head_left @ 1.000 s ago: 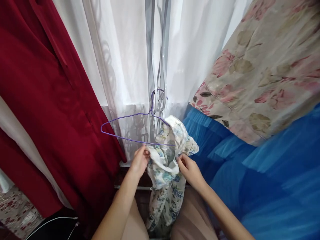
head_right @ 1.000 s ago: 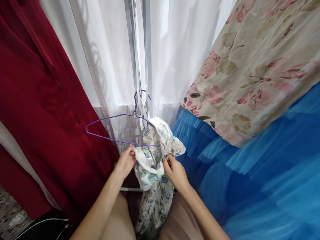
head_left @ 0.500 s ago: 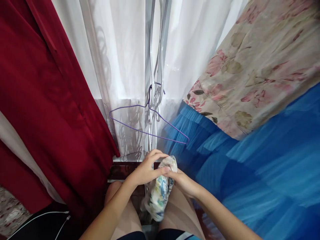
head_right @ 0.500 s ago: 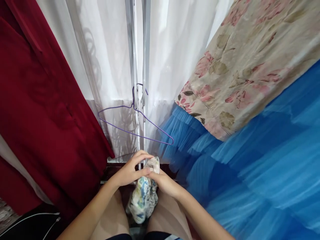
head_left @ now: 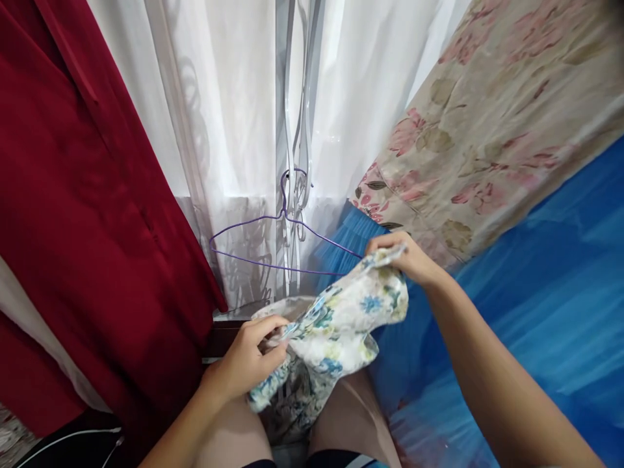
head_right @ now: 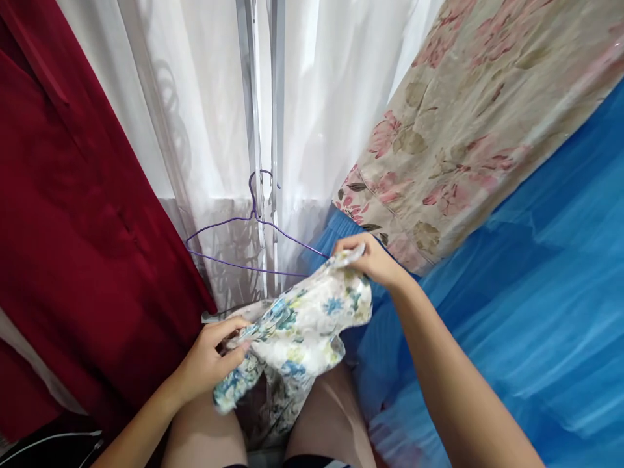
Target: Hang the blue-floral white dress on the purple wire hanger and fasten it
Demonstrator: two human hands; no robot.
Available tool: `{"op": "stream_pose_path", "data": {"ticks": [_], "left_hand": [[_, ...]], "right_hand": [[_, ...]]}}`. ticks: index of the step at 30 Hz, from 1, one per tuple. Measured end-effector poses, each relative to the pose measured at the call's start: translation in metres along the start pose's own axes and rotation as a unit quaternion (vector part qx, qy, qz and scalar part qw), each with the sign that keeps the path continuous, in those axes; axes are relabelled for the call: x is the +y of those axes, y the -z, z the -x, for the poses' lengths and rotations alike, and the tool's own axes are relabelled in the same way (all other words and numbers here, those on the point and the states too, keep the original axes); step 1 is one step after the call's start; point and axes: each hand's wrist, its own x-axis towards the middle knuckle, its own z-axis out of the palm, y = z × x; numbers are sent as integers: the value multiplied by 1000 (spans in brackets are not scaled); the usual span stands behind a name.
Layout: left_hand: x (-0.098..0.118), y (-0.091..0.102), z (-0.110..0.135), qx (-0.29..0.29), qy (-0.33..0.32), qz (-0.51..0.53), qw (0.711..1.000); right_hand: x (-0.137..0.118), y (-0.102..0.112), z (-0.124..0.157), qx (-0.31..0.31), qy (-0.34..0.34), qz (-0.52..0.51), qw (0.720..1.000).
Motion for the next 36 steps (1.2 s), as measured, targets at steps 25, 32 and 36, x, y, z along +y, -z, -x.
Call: {"op": "stream_pose_path", "data": {"ticks": [25, 32, 36], "left_hand": [[-93, 143, -63, 50, 78, -167, 982], [-95, 154, -97, 65, 87, -260, 959], [-88, 158, -118, 118, 89, -315, 937]], "right_hand": [[-1, -71, -22, -80, -118, -283, 948], [1, -67, -22, -70, -126, -278, 950], [3, -72, -25, -81, -120, -288, 947]]}}
